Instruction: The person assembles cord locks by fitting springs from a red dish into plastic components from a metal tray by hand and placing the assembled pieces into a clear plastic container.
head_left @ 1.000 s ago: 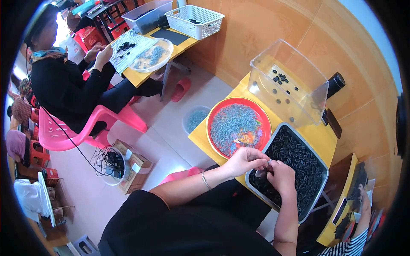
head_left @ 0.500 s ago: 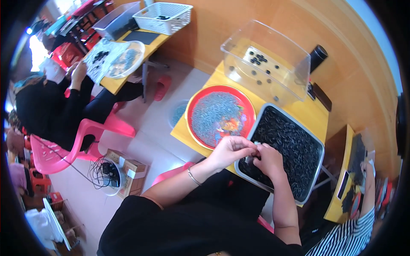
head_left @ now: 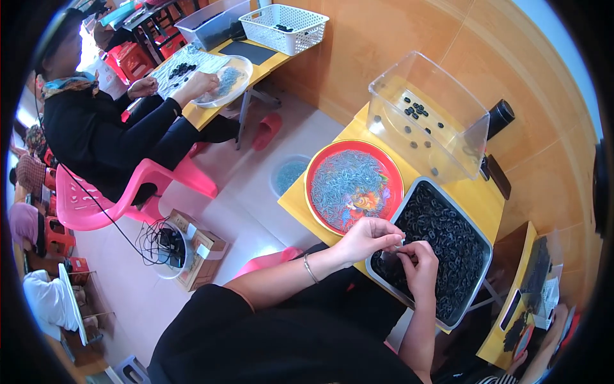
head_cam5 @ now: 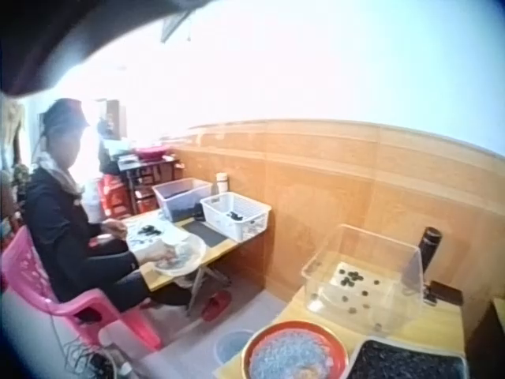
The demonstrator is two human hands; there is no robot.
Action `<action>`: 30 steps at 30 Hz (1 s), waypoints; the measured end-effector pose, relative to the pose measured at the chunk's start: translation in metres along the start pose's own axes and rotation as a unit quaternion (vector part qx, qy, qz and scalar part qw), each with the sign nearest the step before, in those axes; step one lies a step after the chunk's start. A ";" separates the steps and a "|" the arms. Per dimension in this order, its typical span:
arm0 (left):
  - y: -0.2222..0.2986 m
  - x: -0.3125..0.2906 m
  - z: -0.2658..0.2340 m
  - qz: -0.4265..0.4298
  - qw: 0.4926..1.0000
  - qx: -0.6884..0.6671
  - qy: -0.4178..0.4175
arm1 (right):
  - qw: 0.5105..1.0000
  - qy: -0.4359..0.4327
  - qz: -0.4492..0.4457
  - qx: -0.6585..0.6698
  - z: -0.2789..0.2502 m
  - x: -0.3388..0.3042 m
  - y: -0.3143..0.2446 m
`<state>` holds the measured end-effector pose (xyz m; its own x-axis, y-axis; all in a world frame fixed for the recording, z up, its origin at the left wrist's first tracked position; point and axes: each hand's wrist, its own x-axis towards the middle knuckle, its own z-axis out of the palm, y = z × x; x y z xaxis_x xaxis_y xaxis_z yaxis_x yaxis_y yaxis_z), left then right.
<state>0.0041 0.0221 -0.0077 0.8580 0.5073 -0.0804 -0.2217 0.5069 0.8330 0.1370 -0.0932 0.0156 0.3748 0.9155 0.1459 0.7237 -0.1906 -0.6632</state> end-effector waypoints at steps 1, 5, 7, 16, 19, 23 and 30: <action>0.000 0.000 0.001 0.003 1.000 0.001 0.003 | 1.000 -0.002 -0.004 0.001 0.000 -0.001 0.001; 0.004 0.001 0.004 0.015 1.000 -0.002 -0.009 | 0.995 0.026 0.008 0.091 -0.001 -0.005 0.001; 0.007 0.001 0.005 -0.016 1.000 0.009 -0.003 | 0.991 0.069 0.009 0.114 -0.001 -0.006 0.006; 0.005 0.000 0.009 -0.028 0.999 0.035 -0.007 | 0.986 0.082 0.029 0.140 -0.005 -0.011 0.012; 0.005 0.000 0.013 -0.030 0.999 0.032 -0.010 | 0.986 0.095 0.034 0.130 -0.008 -0.012 0.011; 0.005 0.002 0.017 -0.025 1.000 -0.005 0.014 | 0.991 0.112 -0.037 0.067 -0.007 -0.008 0.020; 0.006 0.006 0.012 -0.001 0.999 -0.045 0.015 | 0.980 0.127 0.017 0.154 -0.009 0.001 0.010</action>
<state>0.0135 0.0199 0.0037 0.8442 0.5268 -0.0993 -0.2621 0.5672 0.7808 0.1500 -0.0970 0.0153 0.5566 0.7851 0.2716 0.5134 -0.0680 -0.8555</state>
